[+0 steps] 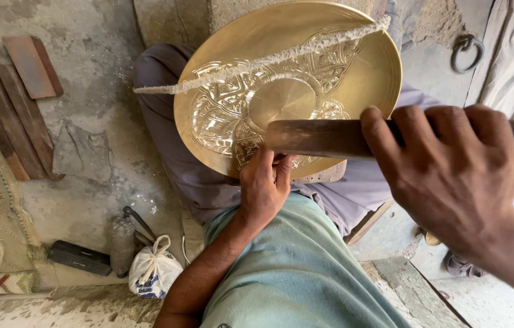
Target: The person sits on the floor with a large embossed brass tray resting on their lap and hammers a small punch against the raised decorative patterns using a wooden mallet, repositioning the punch by hand across different sections of the design.
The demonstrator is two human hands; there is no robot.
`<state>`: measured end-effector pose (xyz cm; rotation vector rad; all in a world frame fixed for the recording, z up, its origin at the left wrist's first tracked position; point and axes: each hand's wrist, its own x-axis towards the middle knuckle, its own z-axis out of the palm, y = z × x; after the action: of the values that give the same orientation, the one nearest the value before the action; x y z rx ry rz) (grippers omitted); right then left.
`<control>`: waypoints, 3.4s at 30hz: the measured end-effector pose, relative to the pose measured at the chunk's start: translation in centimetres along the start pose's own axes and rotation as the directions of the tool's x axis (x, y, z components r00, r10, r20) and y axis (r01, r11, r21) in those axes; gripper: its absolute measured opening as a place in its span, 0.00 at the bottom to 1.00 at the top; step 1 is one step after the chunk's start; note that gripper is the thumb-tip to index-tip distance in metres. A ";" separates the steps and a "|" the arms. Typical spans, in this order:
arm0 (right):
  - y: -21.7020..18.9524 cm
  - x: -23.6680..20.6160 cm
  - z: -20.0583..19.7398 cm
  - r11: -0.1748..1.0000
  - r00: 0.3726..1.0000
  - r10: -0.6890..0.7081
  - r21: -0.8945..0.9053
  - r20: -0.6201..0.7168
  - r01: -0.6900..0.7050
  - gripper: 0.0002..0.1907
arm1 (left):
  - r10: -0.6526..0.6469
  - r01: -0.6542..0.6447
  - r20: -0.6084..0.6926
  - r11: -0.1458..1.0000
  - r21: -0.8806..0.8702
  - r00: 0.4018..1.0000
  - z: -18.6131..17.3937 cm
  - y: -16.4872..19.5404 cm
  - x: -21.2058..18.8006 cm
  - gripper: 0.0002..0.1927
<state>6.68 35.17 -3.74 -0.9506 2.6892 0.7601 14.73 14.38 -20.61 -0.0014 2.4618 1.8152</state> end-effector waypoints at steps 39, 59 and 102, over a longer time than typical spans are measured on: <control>0.8 -2.0 0.2 0.854 0.967 0.249 0.457 0.063 -0.249 0.27 | -0.005 0.006 0.006 0.984 -0.178 1.000 -1.9 1.5 0.7 0.12; 0.0 -0.6 2.4 0.429 0.921 0.377 0.863 0.096 -0.265 0.25 | 0.092 -0.088 0.151 0.996 -0.035 0.984 -0.4 -0.7 1.0 0.10; 0.2 0.1 3.8 0.946 0.983 0.152 0.304 -0.107 -0.113 0.20 | 0.099 -0.112 0.176 0.992 0.064 0.979 -0.9 -1.1 1.0 0.08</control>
<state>6.51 37.31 -6.93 -0.7750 2.8929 0.3075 13.75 13.29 -21.47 0.2842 2.4466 1.6819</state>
